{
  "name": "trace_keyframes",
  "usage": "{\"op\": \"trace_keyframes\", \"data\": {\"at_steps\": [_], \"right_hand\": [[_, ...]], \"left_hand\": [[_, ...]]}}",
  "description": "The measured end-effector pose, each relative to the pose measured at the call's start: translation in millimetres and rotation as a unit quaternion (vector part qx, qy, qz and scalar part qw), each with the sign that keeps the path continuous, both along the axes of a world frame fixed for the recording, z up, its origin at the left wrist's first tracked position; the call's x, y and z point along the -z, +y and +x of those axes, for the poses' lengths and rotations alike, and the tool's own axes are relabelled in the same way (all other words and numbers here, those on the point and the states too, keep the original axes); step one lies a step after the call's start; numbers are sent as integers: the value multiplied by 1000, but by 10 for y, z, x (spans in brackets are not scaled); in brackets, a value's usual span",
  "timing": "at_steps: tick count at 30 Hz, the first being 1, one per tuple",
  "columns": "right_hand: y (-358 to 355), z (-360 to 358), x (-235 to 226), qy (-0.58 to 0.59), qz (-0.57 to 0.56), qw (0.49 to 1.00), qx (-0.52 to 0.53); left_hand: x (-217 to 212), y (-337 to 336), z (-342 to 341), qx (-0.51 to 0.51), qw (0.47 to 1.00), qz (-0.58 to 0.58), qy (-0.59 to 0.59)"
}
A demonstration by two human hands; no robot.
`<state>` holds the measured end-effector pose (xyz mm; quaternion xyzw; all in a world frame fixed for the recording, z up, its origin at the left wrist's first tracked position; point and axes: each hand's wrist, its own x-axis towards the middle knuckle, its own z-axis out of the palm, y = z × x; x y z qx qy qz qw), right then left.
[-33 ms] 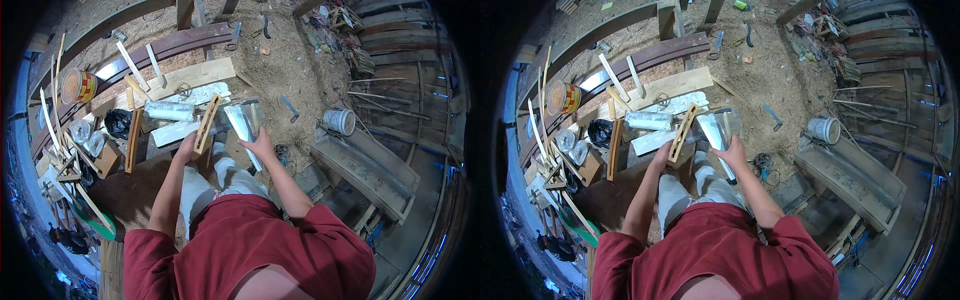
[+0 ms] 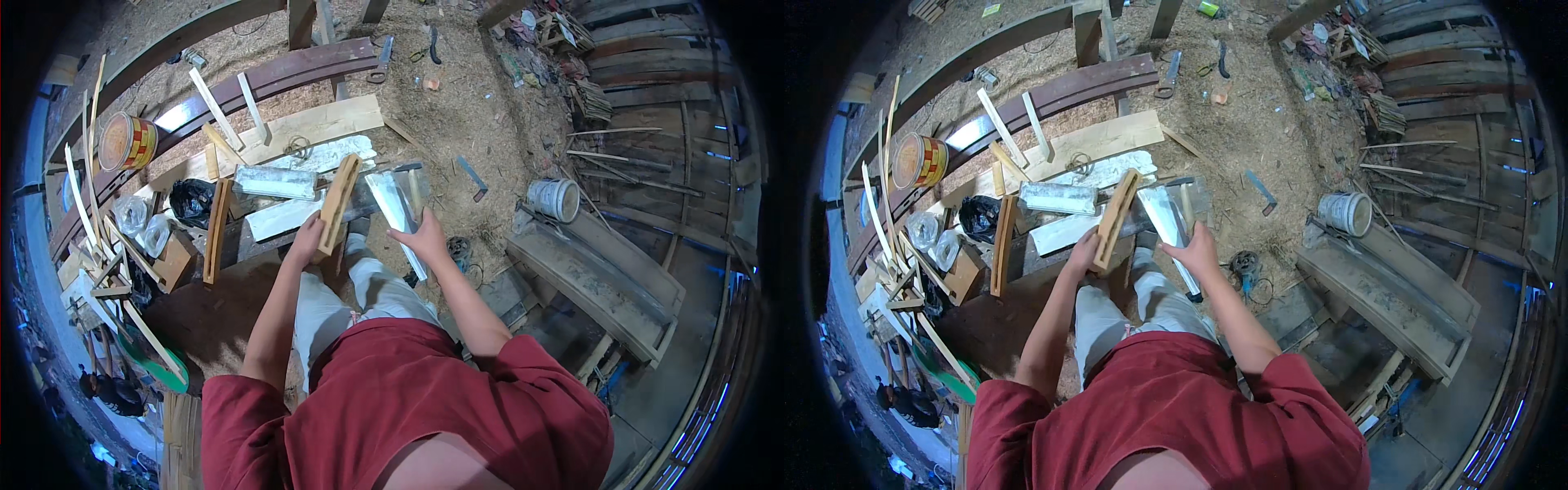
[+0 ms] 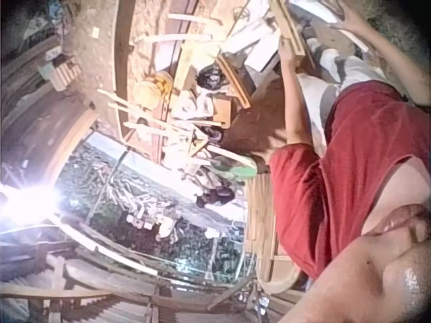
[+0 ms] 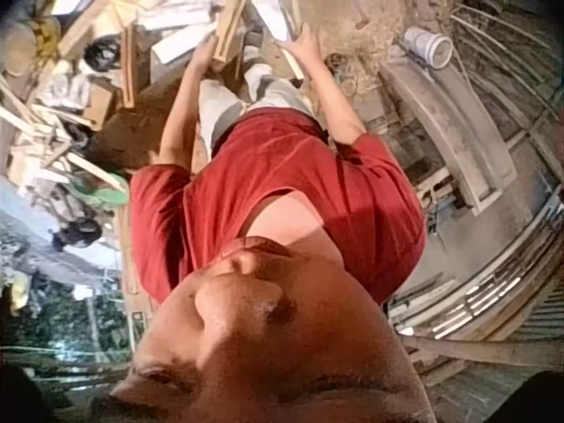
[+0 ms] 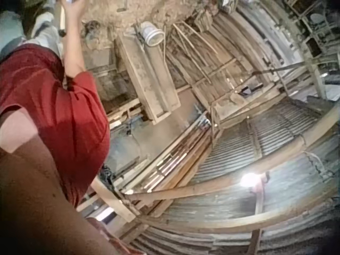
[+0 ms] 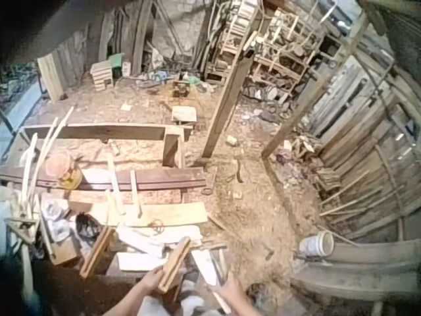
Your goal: Assemble a wood project by hammering molding and wood pieces together.
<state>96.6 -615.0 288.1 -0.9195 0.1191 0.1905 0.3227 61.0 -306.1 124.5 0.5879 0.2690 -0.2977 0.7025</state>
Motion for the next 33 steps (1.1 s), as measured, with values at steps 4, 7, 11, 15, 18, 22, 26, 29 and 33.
{"op": "trace_keyframes", "data": {"at_steps": [4, 7, 11, 15, 18, 22, 26, 29, 33], "right_hand": [[-211, -2, 79, 1, -15, 1000, 10], [-274, 83, 36, -10, 1, 1000, 2], [-459, 119, 111, 4, -13, 1000, -12], [-648, 144, 251, 10, -51, 998, -46], [-726, 206, 303, 22, -43, 997, -55], [-759, 328, 338, 40, -58, 994, -81], [-834, 493, 383, 43, -97, 988, -114], [-835, 672, 420, 58, -113, 981, -148], [-705, 939, 499, 74, -149, 967, -193]], "left_hand": [[-523, -240, 181, 158, 909, 343, -176], [-627, -278, 148, 162, 833, 462, -258], [-721, -389, 115, 153, 798, 507, -288], [-656, -499, 121, 118, 821, 479, -287], [-583, -530, 134, 127, 830, 423, -341], [-490, -596, 140, 131, 846, 398, -329], [-336, -666, 74, 124, 877, 355, -299], [-228, -733, -72, 121, 885, 335, -301], [-43, -835, -190, 84, 901, 349, -243]]}}
